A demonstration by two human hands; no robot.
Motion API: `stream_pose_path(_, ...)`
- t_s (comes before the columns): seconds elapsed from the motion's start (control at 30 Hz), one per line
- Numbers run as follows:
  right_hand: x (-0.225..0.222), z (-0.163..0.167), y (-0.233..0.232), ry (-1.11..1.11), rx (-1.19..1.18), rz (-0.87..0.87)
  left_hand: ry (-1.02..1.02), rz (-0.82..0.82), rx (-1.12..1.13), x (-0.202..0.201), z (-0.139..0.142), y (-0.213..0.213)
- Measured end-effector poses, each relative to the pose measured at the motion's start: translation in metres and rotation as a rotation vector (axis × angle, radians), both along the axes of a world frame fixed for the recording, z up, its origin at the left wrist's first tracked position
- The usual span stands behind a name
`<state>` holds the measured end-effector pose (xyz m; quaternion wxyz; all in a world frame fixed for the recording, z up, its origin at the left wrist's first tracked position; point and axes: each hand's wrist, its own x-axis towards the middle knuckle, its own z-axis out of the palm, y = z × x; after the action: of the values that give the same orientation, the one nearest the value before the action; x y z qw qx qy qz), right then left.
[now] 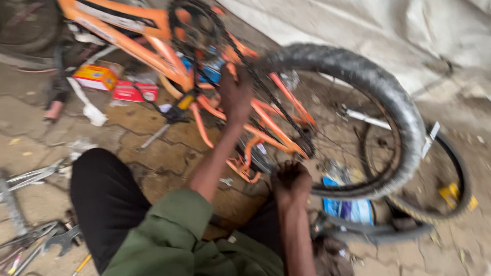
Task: The person sits on the ground repairing an orange bicycle. They use pliers on the chain, work the pedal and crank, and repeatedly tap the pedal and crank area with a hammer while holding a pedal in the other hand.
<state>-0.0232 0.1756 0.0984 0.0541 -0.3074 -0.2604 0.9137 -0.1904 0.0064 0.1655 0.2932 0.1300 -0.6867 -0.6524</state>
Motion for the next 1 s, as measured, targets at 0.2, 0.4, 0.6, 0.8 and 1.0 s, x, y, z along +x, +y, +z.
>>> stream_pose_path(0.2,0.005,-0.007,0.006,-0.020,-0.127,0.037,0.115,-0.081,-0.045,-0.015,-0.028,-0.002)
stream_pose_path(0.4,0.010,-0.013,0.004,0.074,-0.107,-0.004,0.176,-0.114,-0.125,-0.015,-0.048,-0.003)
stream_pose_path(0.6,0.009,0.004,0.011,0.065,-0.140,0.012,0.282,-0.179,-0.055,-0.015,-0.045,-0.006)
stream_pose_path(0.8,0.021,0.032,0.022,-0.063,-0.233,0.122,0.236,-0.102,-0.089,-0.010,-0.035,-0.005)
stream_pose_path(1.0,0.030,0.005,0.040,0.046,-0.159,0.060,0.252,0.007,-0.238,-0.010,-0.025,-0.005)
